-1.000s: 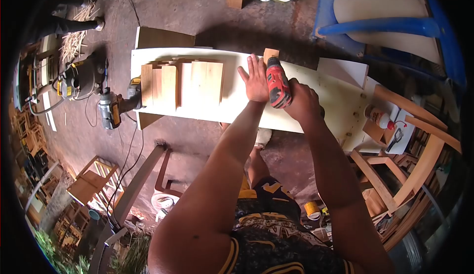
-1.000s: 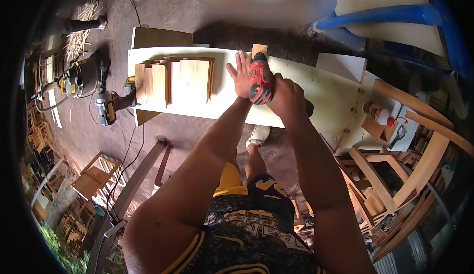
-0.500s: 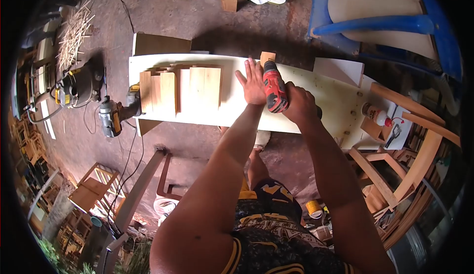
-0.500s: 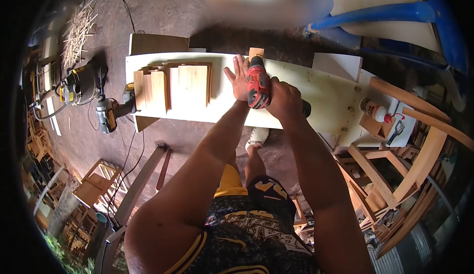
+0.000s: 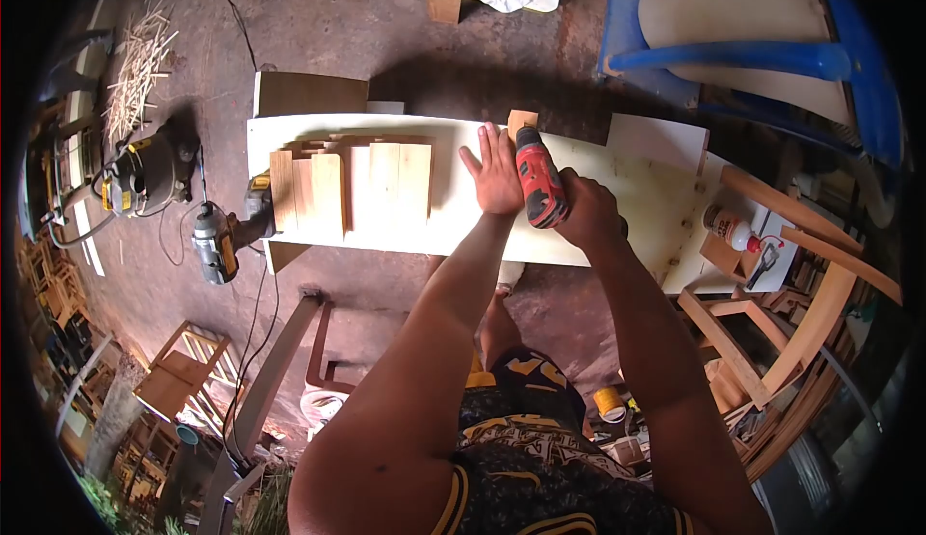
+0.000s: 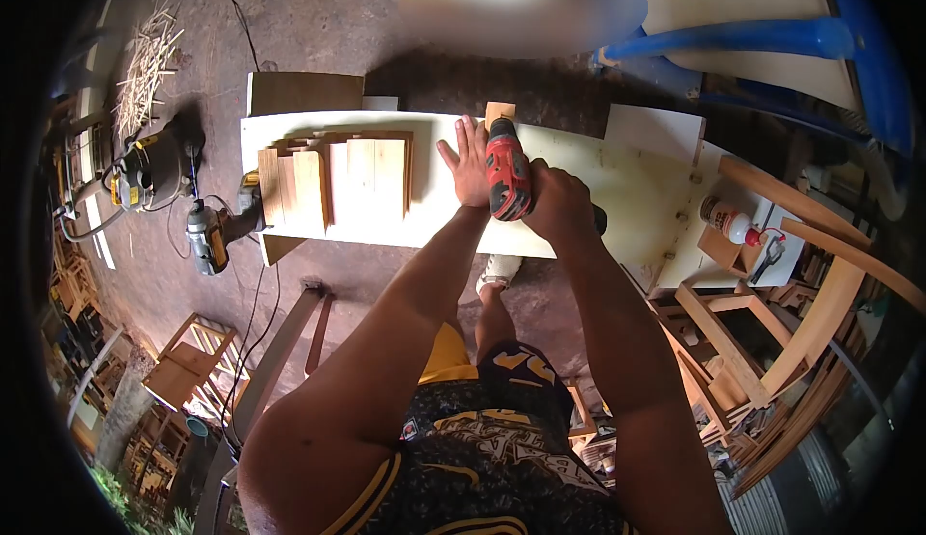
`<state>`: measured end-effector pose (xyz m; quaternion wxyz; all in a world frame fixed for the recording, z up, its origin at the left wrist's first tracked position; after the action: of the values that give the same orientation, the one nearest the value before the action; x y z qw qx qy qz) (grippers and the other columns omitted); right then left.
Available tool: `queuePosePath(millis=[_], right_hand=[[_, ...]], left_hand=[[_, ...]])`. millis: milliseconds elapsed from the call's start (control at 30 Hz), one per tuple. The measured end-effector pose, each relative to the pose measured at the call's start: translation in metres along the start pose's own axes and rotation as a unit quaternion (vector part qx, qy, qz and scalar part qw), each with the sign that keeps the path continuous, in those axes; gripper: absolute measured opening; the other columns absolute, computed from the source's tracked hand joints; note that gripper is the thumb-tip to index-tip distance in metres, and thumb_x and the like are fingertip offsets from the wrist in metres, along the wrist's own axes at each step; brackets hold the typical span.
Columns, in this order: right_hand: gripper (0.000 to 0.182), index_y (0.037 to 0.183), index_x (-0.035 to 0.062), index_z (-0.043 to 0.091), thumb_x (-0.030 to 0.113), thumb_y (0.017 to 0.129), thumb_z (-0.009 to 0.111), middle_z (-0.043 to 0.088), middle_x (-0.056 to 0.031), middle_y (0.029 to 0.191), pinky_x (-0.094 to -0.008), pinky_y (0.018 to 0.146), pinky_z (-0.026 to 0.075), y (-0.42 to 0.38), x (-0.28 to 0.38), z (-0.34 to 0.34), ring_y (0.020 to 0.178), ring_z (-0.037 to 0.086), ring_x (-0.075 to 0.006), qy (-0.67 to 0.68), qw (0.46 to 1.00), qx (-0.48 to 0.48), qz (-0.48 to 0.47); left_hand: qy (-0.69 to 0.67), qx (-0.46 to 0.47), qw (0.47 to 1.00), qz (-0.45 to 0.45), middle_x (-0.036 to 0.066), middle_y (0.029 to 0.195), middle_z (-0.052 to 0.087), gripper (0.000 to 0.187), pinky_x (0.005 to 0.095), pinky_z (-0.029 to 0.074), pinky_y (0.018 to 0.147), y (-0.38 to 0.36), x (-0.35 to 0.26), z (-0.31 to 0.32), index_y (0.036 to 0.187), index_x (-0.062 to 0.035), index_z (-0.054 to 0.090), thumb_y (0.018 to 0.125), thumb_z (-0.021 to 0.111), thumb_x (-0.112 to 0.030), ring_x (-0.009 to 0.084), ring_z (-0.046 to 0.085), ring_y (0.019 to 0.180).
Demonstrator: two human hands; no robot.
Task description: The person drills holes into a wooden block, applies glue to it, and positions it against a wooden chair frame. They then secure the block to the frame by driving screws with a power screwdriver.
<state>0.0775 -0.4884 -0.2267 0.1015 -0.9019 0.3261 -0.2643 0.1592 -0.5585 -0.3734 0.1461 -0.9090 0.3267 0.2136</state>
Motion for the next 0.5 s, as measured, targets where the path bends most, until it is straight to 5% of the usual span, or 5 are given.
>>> queuePosePath(millis=[500], right_hand=[[0.033, 0.089, 0.0084, 0.057, 0.028, 0.07, 0.074, 0.065, -0.0175, 0.078, -0.0481, 0.069, 0.05, 0.0066, -0.0023, 0.0004, 0.078, 0.063, -0.0396, 0.025, 0.999, 0.034, 0.019]], left_hand=[[0.004, 0.01, 1.0, 0.0, 0.022, 0.153, 0.021, 0.062, 0.0655, 0.004, 0.11, 0.0001, -0.0012, -0.0017, 0.143, -0.0003, 0.029, 0.091, 0.039, -0.033, 0.0337, 0.014, 0.145]])
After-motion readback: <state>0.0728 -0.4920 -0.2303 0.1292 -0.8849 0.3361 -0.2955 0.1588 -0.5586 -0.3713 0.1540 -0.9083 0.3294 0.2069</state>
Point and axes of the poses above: each hand's wrist, its own y-axis towards the middle knuckle, its own z-axis out of the palm, x = y × z, the point moved 8 cm from there along y, towards the middle knuckle
